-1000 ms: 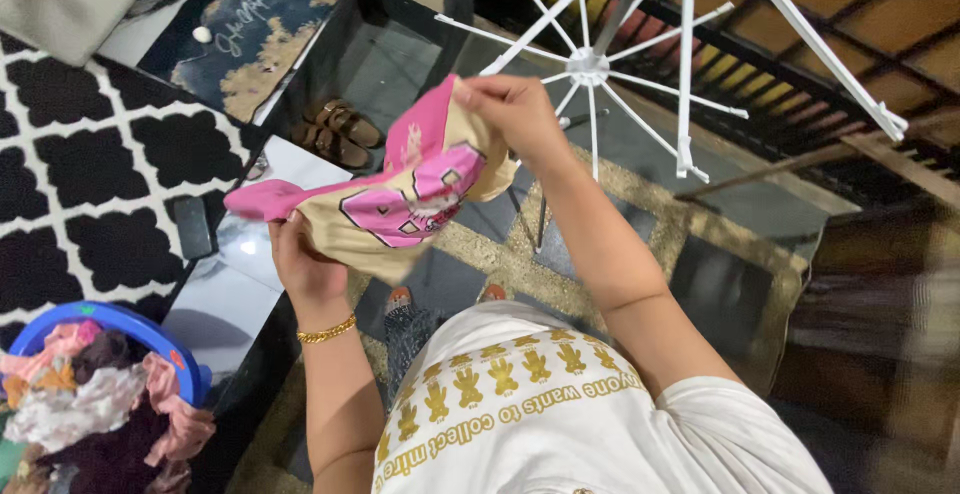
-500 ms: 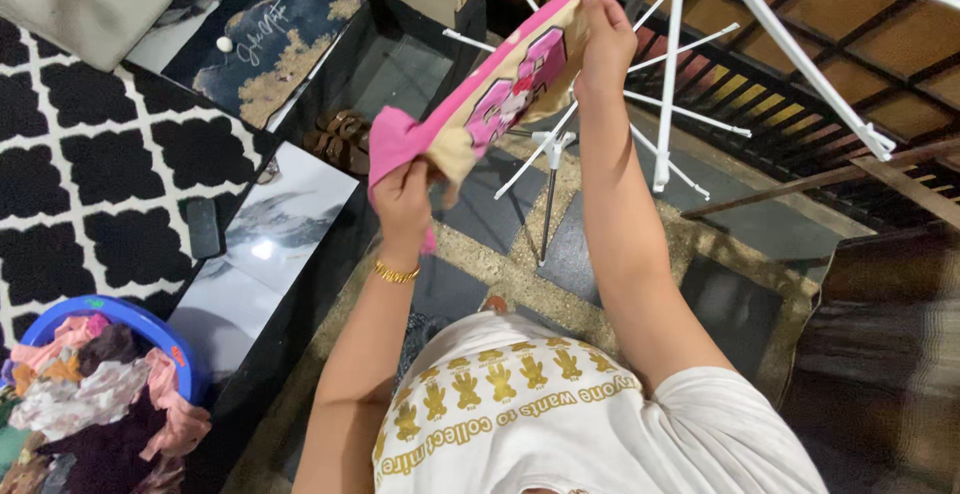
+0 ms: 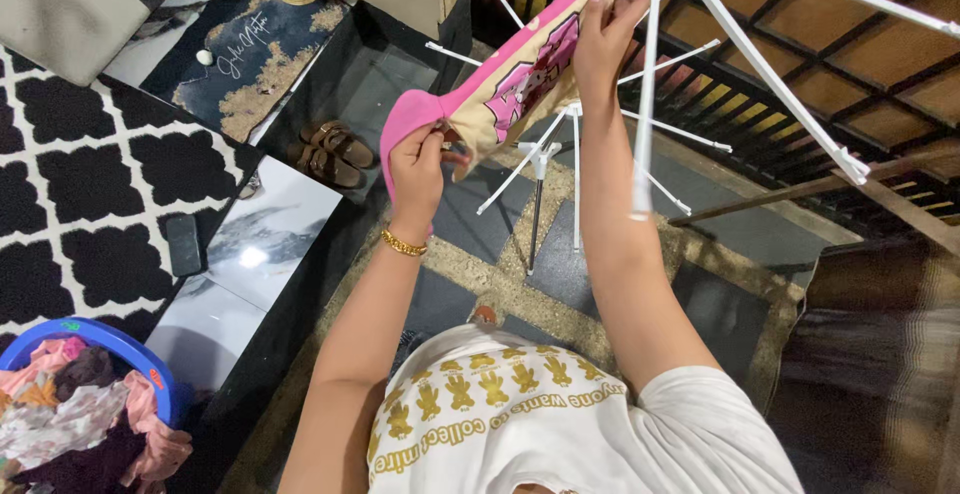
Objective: The person takes various items of clothing from a plastic basket and hangs them on a multi-arm laundry rack by hand.
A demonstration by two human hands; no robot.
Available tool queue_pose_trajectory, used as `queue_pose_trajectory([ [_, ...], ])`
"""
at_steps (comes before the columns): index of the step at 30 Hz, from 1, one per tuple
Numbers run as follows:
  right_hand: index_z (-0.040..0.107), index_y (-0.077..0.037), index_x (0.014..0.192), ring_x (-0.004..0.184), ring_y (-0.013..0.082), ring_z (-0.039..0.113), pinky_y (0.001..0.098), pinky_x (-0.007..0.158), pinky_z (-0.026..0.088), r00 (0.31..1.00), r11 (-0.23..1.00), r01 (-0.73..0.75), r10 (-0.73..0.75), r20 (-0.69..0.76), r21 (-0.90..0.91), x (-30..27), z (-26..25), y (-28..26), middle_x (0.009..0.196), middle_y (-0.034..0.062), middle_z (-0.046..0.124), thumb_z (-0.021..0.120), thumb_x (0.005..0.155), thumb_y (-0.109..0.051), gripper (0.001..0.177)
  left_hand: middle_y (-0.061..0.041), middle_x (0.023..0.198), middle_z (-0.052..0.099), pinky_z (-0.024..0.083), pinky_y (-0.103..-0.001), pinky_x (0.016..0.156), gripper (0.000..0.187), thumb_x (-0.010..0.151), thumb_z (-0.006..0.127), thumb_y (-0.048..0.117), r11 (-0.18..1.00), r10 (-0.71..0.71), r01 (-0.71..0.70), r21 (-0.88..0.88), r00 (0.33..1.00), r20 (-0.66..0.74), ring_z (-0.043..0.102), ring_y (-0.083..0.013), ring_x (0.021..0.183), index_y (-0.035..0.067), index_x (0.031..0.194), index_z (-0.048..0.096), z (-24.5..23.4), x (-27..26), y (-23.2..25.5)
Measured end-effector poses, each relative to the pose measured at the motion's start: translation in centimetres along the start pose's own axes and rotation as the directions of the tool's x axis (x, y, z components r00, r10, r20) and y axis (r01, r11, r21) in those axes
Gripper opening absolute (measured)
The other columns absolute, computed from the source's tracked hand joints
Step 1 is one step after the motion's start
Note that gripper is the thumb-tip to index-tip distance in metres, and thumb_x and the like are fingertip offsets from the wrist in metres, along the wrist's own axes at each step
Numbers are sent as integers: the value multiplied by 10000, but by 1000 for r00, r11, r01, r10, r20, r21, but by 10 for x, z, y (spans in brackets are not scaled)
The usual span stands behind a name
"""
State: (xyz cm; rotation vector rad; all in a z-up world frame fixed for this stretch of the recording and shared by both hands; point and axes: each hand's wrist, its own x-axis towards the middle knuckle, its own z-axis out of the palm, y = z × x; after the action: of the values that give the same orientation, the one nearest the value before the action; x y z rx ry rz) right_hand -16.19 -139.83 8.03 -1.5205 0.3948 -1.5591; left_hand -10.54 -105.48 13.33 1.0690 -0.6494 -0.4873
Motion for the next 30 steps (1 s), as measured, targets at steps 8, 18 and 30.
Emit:
queue_pose_trajectory([
  [8, 431, -232, 1582, 975, 254, 673, 388, 844, 555, 968, 777, 213, -86, 236, -593, -12, -14, -55, 1163, 117, 646, 497, 1004, 100, 670, -110, 1103, 712, 626, -358, 677, 313, 1015, 458, 37, 992, -91, 94, -78, 995, 47, 717, -192, 931, -76, 1215, 670, 0, 13, 1],
  [18, 259, -249, 1642, 987, 330, 723, 410, 848, 585, 967, 893, 72, 47, 250, -444, 20, -19, -27, 1202, 179, 711, 454, 885, 157, 881, -179, 1219, 707, 621, -371, 700, 463, 996, 396, 134, 963, -138, 178, -202, 970, 199, 729, -250, 953, -102, 1323, 624, 9, 38, -20],
  [30, 208, -223, 1650, 1005, 370, 717, 476, 756, 563, 944, 712, 113, 139, 298, -693, 13, -39, -23, 1284, 229, 685, 522, 976, 65, 797, -145, 1145, 747, 615, -314, 687, 646, 1039, 435, 517, 794, -450, 526, -306, 846, 286, 775, -243, 930, -44, 1287, 639, 19, 57, -18],
])
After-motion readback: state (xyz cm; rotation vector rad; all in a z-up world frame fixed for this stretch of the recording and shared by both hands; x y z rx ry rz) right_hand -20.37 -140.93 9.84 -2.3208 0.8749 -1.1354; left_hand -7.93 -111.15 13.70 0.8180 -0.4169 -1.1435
